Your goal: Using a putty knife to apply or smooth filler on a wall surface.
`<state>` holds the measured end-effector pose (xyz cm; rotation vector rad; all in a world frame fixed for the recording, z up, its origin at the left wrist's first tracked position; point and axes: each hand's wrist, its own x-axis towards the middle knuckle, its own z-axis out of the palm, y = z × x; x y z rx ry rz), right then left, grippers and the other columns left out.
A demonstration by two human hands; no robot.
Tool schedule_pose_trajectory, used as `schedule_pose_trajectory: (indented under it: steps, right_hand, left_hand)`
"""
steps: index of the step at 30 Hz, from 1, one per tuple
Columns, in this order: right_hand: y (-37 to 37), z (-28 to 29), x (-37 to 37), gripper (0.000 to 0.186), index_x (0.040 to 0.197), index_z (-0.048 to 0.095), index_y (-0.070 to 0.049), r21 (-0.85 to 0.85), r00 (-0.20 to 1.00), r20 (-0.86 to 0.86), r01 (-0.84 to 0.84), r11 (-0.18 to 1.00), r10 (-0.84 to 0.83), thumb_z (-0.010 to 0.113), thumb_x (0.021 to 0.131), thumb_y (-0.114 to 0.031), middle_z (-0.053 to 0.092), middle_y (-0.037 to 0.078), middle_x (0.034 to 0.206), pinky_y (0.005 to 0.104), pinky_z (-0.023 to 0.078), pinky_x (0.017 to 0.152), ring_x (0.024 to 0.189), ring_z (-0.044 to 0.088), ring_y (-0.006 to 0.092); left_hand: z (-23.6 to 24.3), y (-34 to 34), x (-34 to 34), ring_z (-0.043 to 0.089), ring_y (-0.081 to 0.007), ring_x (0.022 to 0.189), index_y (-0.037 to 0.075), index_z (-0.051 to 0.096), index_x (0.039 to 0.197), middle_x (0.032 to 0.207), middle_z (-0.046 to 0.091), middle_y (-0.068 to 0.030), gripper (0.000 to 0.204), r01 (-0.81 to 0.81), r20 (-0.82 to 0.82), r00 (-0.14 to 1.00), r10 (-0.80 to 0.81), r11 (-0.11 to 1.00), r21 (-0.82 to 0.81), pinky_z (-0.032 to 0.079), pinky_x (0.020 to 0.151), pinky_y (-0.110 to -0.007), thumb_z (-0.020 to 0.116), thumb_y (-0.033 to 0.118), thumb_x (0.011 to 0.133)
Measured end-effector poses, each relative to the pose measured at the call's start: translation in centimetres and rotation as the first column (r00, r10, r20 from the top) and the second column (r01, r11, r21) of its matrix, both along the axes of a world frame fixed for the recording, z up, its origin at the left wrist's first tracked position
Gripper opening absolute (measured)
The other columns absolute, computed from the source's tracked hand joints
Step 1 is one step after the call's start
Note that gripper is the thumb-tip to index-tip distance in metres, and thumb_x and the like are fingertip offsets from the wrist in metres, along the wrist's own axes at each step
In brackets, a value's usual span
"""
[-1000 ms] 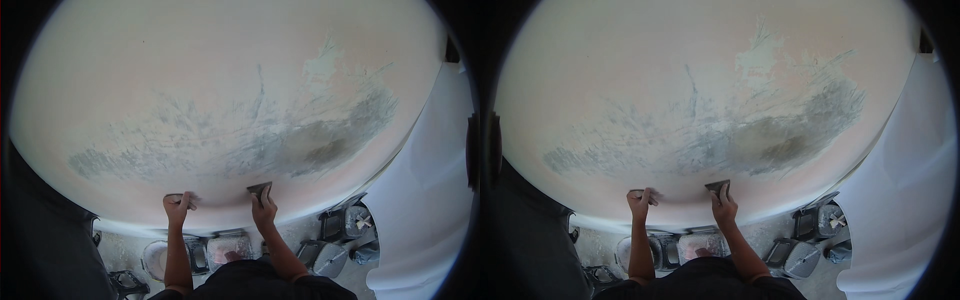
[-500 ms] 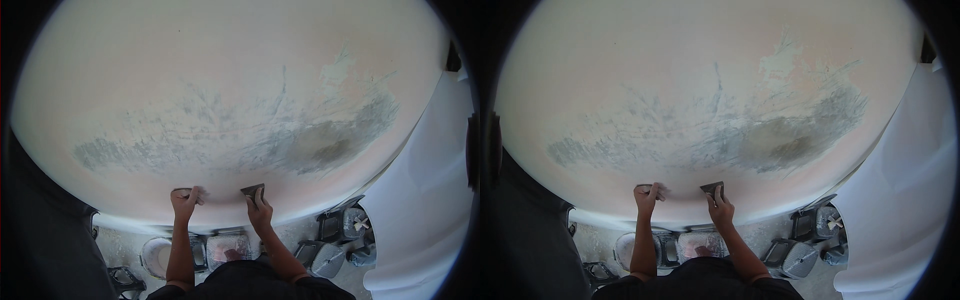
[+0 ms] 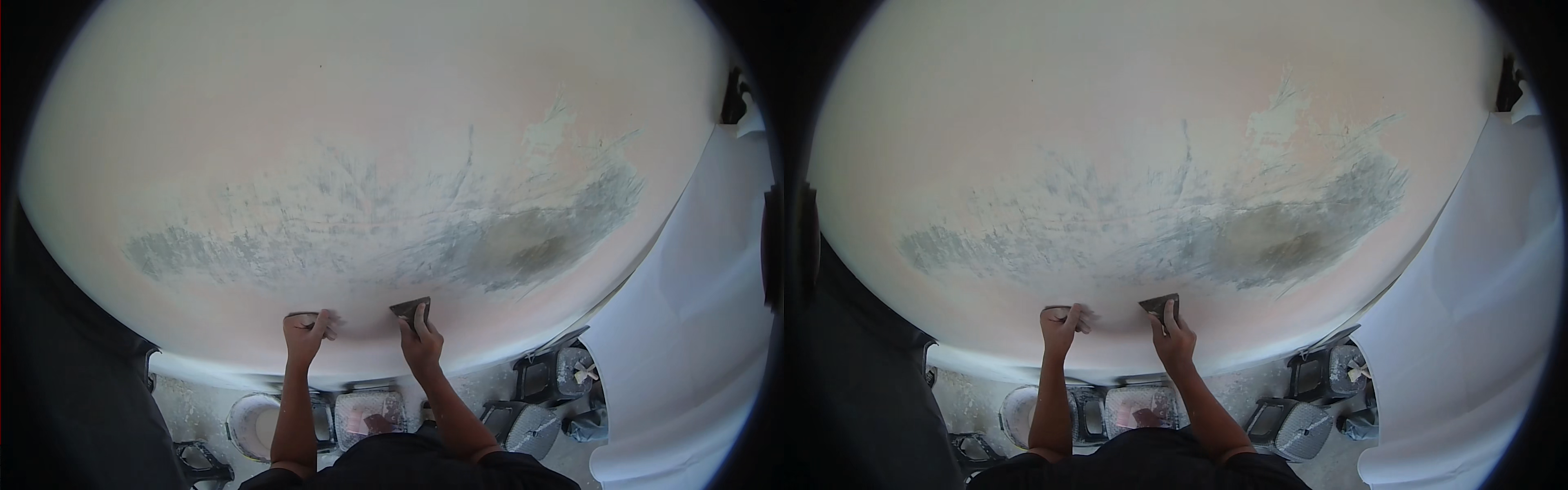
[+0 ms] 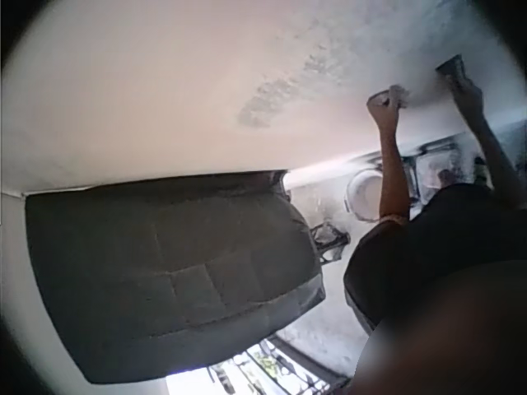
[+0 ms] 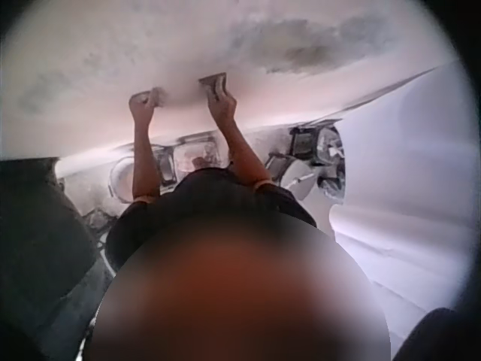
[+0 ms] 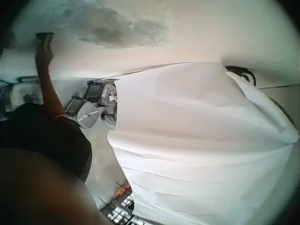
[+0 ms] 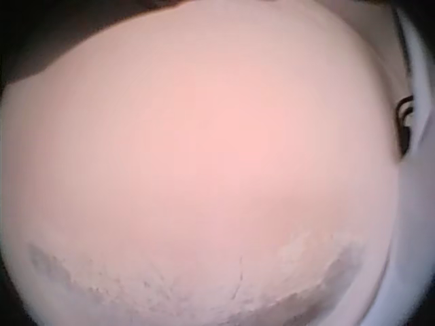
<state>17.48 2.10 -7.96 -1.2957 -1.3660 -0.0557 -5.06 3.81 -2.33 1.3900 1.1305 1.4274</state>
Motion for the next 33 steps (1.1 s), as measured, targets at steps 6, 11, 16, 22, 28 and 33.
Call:
schedule_pose_trajectory:
  steps: [6,11,16,22,28,33]
  right_hand:
    - [-2.2,-2.7,2.0,0.050,0.126,0.057,0.005,-0.062,0.998,-0.054,0.008,0.998,-0.011,0.075,0.081,-0.007,0.065,0.022,0.076,0.0349,0.053,0.058,0.065,0.068,0.0338]
    - [-1.2,-4.2,7.7,0.051,0.129,0.058,-0.002,-0.153,0.991,0.115,0.080,0.985,-0.062,0.075,0.083,-0.016,0.065,0.016,0.073,0.0363,0.051,0.052,0.057,0.064,0.0292]
    - [-1.3,-6.0,8.4,0.054,0.133,0.050,0.004,-0.098,0.935,-0.319,0.131,0.987,-0.156,0.070,0.085,-0.008,0.063,0.020,0.073,0.0310,0.049,0.056,0.059,0.064,0.0261]
    - [-0.2,-3.7,9.4,0.055,0.132,0.050,0.007,-0.068,0.954,-0.277,0.100,0.993,-0.115,0.071,0.084,-0.008,0.064,0.021,0.074,0.0325,0.052,0.060,0.065,0.068,0.0295]
    - [1.0,-1.6,9.7,0.052,0.126,0.056,0.007,0.008,0.975,-0.204,0.090,0.996,-0.087,0.074,0.081,-0.009,0.063,0.022,0.071,0.0350,0.053,0.057,0.063,0.067,0.0335]
    - [-0.2,-3.7,8.4,0.049,0.124,0.057,0.006,0.076,0.987,-0.146,0.083,0.994,-0.071,0.074,0.081,-0.011,0.063,0.021,0.072,0.0364,0.052,0.055,0.061,0.066,0.0343]
  left_hand:
    - [0.6,-0.2,0.3,0.061,-0.0129,0.049,-0.009,0.069,0.074,0.071,0.071,-0.0137,0.028,0.023,-0.015,1.000,-0.023,0.999,0.022,0.049,0.046,-0.023,0.058,0.007,0.094]
    - [0.3,-0.1,-0.1,0.062,-0.0136,0.049,-0.009,0.069,0.075,0.071,0.070,-0.0142,0.028,-0.005,-0.055,0.998,0.006,1.000,0.017,0.049,0.044,-0.024,0.057,0.007,0.094]
    - [-0.3,-0.1,0.9,0.060,-0.0145,0.045,-0.010,0.068,0.073,0.068,0.069,-0.0162,0.027,-0.037,0.008,0.999,0.036,0.999,0.024,0.049,0.043,-0.024,0.056,0.005,0.093]
    - [-0.3,0.1,0.9,0.060,-0.0164,0.043,-0.009,0.066,0.068,0.066,0.068,-0.0175,0.028,-0.089,-0.019,0.996,0.090,0.995,0.035,0.047,0.041,-0.024,0.054,0.001,0.092]
    - [-0.8,0.3,0.8,0.060,-0.0177,0.042,-0.008,0.063,0.063,0.063,0.067,-0.0163,0.031,-0.130,-0.030,0.991,0.131,0.991,0.037,0.046,0.039,-0.025,0.055,0.002,0.091]
    - [-1.0,0.3,0.6,0.060,-0.0185,0.042,-0.009,0.063,0.064,0.060,0.065,-0.0155,0.029,-0.130,-0.004,0.991,0.130,0.991,0.036,0.048,0.040,-0.026,0.055,0.000,0.091]
